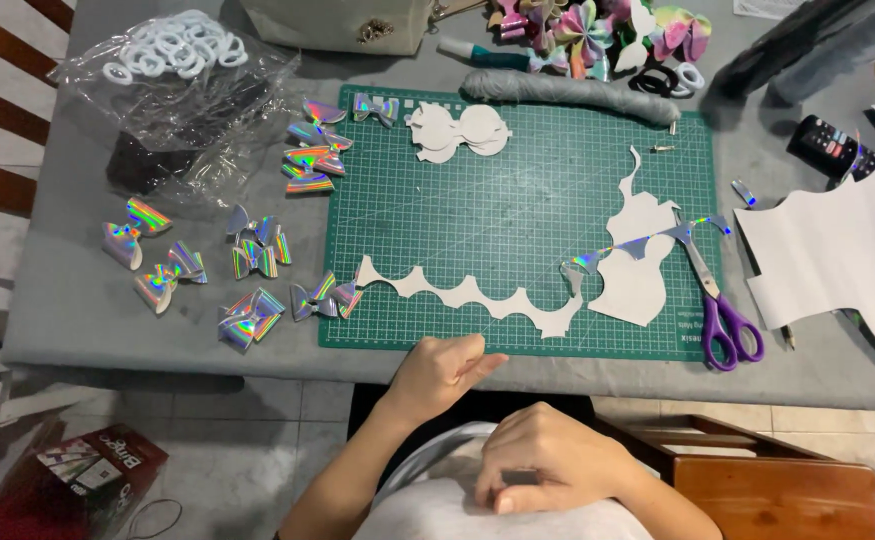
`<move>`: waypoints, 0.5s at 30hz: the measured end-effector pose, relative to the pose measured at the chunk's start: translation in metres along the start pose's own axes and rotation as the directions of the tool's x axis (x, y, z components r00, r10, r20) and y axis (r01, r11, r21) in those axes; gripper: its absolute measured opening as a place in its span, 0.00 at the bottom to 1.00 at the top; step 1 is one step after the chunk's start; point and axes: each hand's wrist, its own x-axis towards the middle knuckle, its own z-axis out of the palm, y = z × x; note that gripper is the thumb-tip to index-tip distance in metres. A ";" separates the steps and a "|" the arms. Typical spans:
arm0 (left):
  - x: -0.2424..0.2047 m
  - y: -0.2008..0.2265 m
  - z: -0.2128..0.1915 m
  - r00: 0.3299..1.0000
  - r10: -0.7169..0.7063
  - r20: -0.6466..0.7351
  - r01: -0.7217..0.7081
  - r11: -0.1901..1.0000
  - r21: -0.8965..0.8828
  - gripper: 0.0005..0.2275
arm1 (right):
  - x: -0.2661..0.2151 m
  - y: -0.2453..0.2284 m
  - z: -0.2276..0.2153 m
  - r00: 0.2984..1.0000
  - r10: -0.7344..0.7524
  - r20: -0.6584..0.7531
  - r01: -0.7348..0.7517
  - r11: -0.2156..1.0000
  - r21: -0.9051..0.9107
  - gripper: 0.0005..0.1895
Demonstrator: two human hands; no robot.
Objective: Cutting out paper or vinyl templates for bows using scissors on a cutting mat.
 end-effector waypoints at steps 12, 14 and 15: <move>0.007 0.012 0.005 0.975 0.158 -0.154 -0.146 0.985 0.090 0.11 | 0.088 -0.024 -0.132 0.916 -0.104 -0.387 -0.173 0.767 -0.618 0.08; 0.003 0.010 0.009 0.987 0.070 -0.147 -0.053 0.992 0.114 0.18 | 0.124 -0.012 -0.174 0.873 -0.181 -0.452 -0.232 0.662 -0.713 0.09; 0.003 0.009 0.009 0.989 0.061 -0.137 -0.045 0.992 0.119 0.18 | 0.142 -0.001 -0.197 0.839 -0.278 -0.468 -0.199 0.644 -0.739 0.08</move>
